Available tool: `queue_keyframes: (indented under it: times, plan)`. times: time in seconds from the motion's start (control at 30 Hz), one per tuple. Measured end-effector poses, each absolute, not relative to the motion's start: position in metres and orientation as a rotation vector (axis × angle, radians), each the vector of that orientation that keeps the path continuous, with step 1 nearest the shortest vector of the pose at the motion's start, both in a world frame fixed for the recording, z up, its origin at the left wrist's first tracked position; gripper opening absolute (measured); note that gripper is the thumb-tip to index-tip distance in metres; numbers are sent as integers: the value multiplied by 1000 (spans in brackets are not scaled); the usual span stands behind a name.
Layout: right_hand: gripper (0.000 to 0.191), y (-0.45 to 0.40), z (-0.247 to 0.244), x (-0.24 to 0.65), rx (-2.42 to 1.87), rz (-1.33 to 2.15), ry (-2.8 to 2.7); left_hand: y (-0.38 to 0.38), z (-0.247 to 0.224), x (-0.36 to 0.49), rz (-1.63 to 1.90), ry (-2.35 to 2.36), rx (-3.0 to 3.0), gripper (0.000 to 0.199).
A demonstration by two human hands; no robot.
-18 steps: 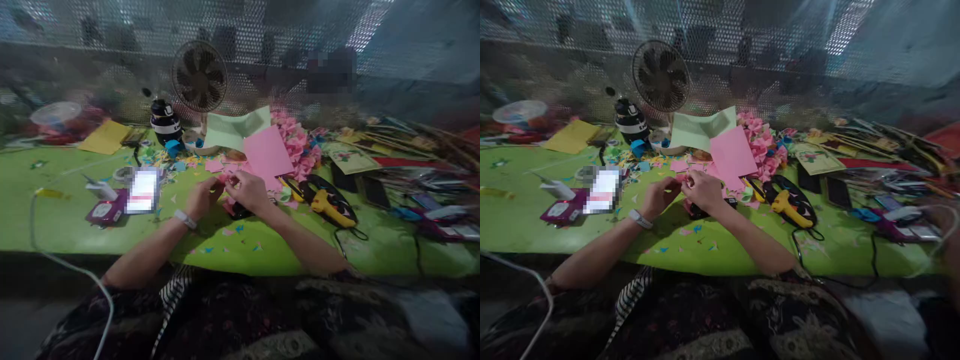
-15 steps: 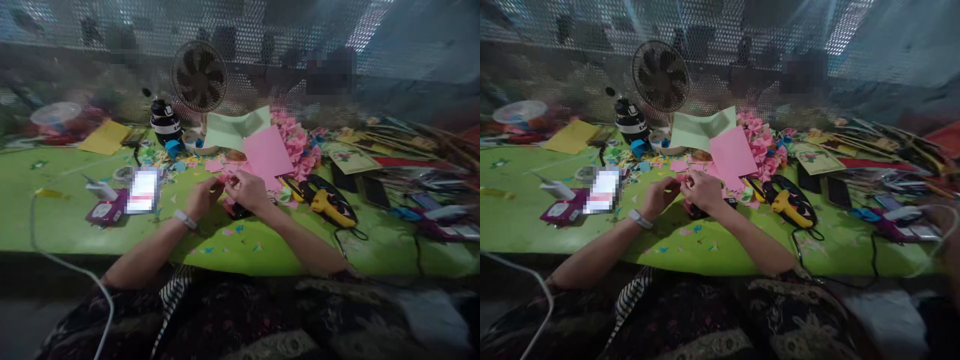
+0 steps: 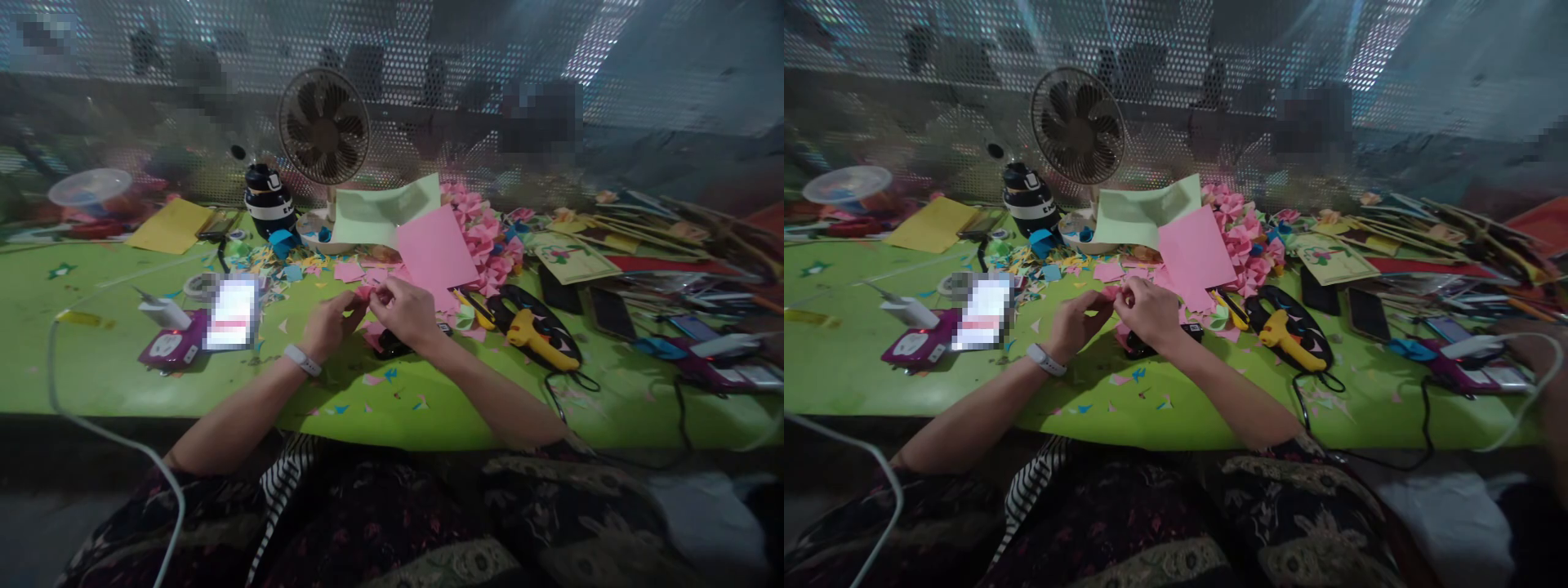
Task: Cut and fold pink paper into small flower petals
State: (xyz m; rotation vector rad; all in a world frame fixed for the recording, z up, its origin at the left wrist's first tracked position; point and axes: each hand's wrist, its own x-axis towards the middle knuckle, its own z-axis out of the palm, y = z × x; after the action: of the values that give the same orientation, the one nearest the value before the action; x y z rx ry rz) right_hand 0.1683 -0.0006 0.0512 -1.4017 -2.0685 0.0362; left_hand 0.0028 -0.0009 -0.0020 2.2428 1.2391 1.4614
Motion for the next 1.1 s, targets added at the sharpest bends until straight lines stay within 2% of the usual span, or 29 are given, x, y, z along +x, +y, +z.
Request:
queue_keyframes:
  times: [0.6,0.9,1.1]
  plan:
    - [13,1,48,168,-1392,-58,-2033,-5,5,5,1495,1249,2303,7]
    - [15,6,60,179,-1270,91,-1954,3,0,6,1559,1283,2154,13]
    - [7,19,63,190,-1372,244,-1933,6,-3,8,1659,1258,2100,19]
